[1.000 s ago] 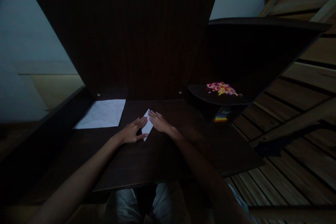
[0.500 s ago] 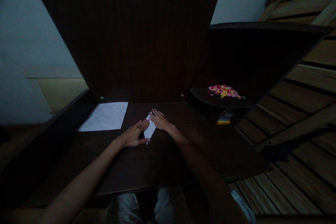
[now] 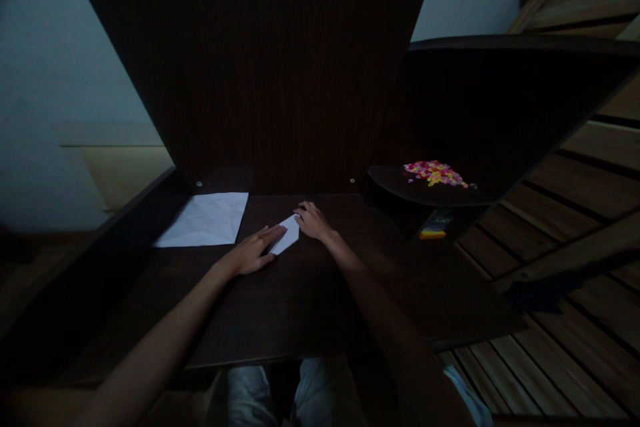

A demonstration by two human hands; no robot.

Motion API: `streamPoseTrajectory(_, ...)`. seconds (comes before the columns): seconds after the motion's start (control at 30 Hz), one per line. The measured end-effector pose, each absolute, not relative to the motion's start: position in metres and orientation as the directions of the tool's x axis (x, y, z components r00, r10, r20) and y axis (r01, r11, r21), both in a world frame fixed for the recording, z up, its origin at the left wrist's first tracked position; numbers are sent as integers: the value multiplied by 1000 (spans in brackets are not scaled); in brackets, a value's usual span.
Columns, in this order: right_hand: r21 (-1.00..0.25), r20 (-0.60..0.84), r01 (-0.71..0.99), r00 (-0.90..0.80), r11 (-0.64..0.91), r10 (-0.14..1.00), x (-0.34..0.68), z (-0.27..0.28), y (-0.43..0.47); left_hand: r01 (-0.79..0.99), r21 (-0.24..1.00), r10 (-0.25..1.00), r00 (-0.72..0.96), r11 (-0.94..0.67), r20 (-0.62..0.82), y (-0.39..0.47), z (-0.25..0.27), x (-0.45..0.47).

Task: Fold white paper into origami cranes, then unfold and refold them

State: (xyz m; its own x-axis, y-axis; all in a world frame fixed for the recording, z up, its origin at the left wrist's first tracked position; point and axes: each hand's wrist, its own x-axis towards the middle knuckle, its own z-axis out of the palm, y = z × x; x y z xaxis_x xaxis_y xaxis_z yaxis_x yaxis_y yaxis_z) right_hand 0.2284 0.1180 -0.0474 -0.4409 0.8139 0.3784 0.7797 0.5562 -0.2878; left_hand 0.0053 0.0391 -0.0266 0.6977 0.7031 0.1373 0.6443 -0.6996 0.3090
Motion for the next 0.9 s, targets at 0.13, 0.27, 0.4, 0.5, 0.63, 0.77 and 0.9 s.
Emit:
streamPoseTrajectory(0.13,-306,386,779,-424,547,819,237,-46,120,702,293,754,646,-649,121,45,-25,-3)
streamPoseTrajectory(0.27,-343,354,818,-343,462,870,243,-46,118,765,292,817,560,-574,138,50,-26,-8)
streamPoseTrajectory(0.4,-465,327,791,-264,397,908,243,-46,114,799,384,886,417,-463,201,52,-28,-10)
streamPoseTrajectory(0.5,-541,326,743,-247,394,913,245,-45,111,790,453,910,341,-413,236,55,-30,-13)
streamPoseTrajectory(0.63,-587,329,705,-241,398,913,248,-43,107,760,534,927,270,-371,260,59,-30,-17)
streamPoseTrajectory(0.77,-636,330,656,-246,407,911,252,-42,101,758,558,937,222,-339,268,62,-27,-20)
streamPoseTrajectory(0.9,-658,330,624,-262,420,907,256,-40,95,774,540,941,223,-330,256,63,-24,-22)
